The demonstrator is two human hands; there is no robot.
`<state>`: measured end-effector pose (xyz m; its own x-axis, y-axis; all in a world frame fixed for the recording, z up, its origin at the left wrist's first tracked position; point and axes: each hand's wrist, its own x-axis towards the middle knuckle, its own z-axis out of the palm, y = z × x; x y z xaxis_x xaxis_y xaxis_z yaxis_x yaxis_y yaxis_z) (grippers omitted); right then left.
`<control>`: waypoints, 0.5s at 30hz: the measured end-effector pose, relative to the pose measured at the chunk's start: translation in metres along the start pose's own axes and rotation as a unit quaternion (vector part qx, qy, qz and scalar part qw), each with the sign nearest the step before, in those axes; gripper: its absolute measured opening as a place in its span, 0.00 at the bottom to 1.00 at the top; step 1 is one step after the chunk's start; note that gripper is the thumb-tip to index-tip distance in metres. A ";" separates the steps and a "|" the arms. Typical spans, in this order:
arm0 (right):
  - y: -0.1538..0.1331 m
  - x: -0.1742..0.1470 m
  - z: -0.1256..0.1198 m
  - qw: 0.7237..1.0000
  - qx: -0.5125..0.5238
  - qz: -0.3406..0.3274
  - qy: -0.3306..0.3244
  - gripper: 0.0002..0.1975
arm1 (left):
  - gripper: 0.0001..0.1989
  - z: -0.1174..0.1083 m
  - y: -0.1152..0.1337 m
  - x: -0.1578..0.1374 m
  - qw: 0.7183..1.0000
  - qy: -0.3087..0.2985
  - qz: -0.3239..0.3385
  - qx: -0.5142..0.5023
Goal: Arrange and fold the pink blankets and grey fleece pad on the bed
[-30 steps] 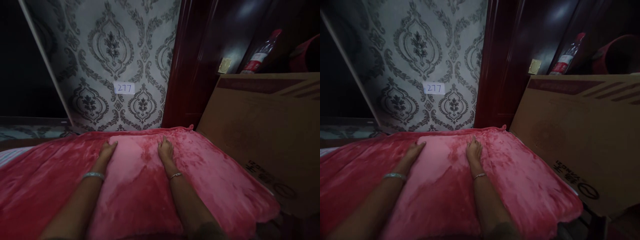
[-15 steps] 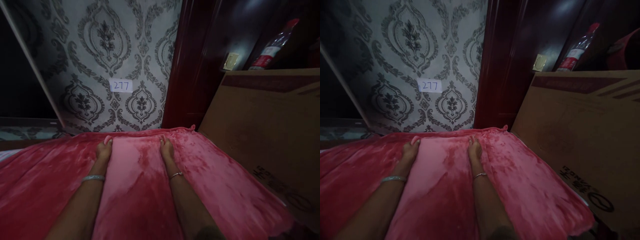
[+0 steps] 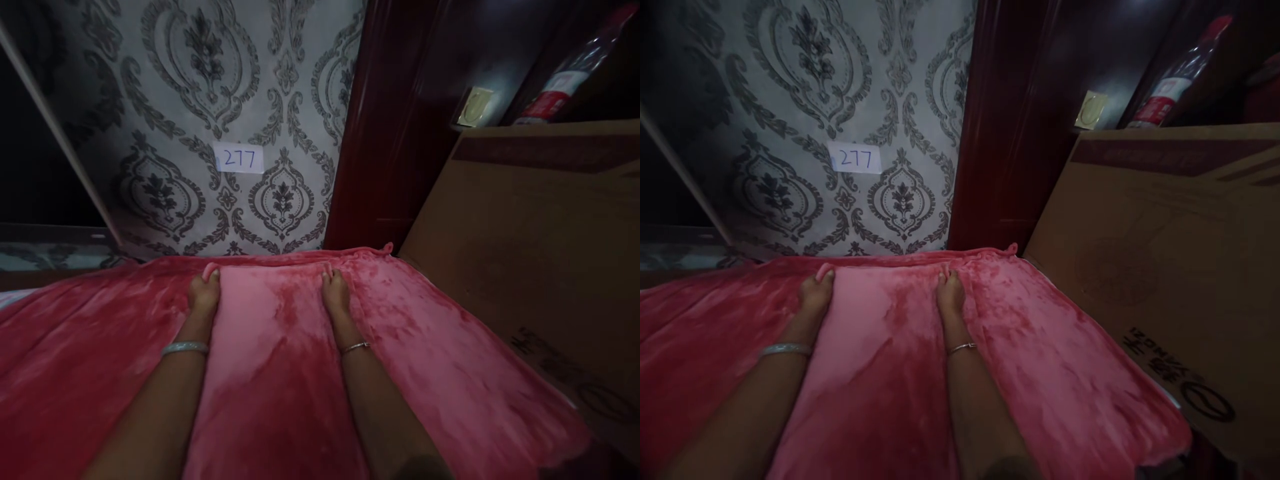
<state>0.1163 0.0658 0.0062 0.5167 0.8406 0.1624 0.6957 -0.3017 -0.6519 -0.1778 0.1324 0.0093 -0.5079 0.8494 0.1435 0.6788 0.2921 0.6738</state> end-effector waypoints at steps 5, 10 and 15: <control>0.001 -0.002 0.000 0.998 0.029 -0.049 -0.005 0.27 | 0.28 0.001 0.001 -0.001 0.999 -0.018 -0.028 -0.023; 0.001 -0.001 0.002 0.999 0.023 -0.035 -0.005 0.27 | 0.32 -0.014 0.015 -0.010 0.998 0.045 0.040 -0.023; 0.000 0.000 0.003 0.999 0.029 -0.024 -0.011 0.26 | 0.32 -0.008 0.045 -0.052 0.906 -0.029 0.411 0.094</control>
<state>0.1152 0.0672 0.0040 0.4720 0.8631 0.1795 0.6895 -0.2346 -0.6853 -0.1252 0.0976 0.0381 0.2353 0.8339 0.4992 0.8967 -0.3844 0.2195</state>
